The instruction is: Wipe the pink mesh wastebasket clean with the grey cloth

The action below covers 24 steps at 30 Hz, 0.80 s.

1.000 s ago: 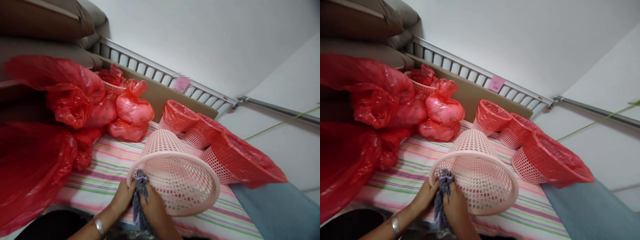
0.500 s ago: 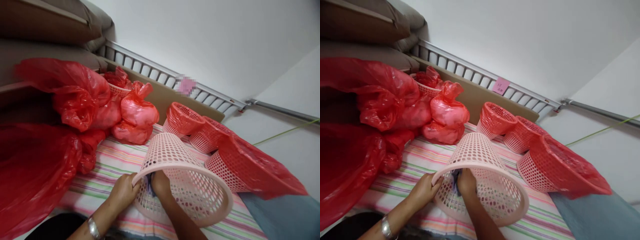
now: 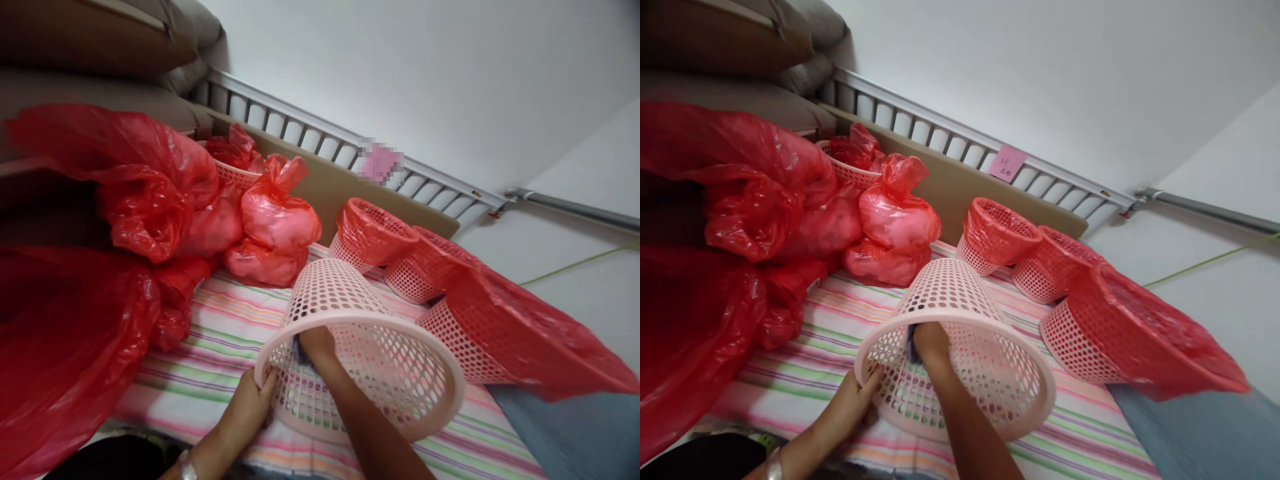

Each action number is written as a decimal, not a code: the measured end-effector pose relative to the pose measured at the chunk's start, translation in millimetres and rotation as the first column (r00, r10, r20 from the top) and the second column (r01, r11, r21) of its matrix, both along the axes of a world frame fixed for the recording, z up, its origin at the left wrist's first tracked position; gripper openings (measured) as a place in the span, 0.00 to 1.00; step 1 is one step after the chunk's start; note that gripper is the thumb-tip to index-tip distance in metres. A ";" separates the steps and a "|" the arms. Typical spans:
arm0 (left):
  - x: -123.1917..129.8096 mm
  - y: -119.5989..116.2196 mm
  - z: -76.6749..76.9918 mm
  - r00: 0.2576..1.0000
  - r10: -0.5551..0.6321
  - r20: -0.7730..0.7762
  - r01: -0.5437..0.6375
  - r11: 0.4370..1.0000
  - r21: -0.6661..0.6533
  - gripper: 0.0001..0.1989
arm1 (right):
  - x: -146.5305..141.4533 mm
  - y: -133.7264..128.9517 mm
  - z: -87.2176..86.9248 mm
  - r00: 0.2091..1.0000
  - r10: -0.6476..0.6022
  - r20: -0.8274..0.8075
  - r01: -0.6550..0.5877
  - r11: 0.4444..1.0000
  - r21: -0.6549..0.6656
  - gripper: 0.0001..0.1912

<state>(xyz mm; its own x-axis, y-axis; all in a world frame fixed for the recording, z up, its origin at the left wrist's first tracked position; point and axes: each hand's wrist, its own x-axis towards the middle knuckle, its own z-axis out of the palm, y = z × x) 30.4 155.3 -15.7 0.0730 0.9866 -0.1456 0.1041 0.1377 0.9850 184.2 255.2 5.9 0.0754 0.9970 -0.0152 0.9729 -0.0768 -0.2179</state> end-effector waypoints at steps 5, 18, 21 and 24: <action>0.5 -1.1 -4.7 0.999 0.031 0.015 -0.032 0.997 0.066 0.19 | -14.8 -99.4 -1.3 0.988 0.140 -0.068 -0.143 0.989 -0.042 0.20; -35.9 0.4 48.7 0.929 0.013 -0.369 0.101 0.952 0.287 0.12 | -2.3 -108.8 -1.7 0.995 0.075 0.062 -0.076 0.997 0.012 0.24; -33.5 -2.4 52.6 0.918 -0.044 -0.394 0.169 0.943 0.287 0.11 | -3.0 -76.6 -7.6 0.999 0.024 -0.024 -0.023 0.999 0.043 0.16; -33.9 -0.4 53.0 0.906 -0.087 -0.414 0.218 0.935 0.280 0.11 | 3.6 -45.1 -5.4 0.994 0.019 -0.106 -0.012 0.998 0.067 0.14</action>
<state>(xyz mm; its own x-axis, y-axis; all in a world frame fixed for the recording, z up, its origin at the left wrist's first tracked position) -3.5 154.9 37.3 0.2285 0.9662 0.1198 0.4811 -0.2190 0.8489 187.9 210.1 0.5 0.0611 0.9972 0.0434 0.9450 -0.0437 -0.3242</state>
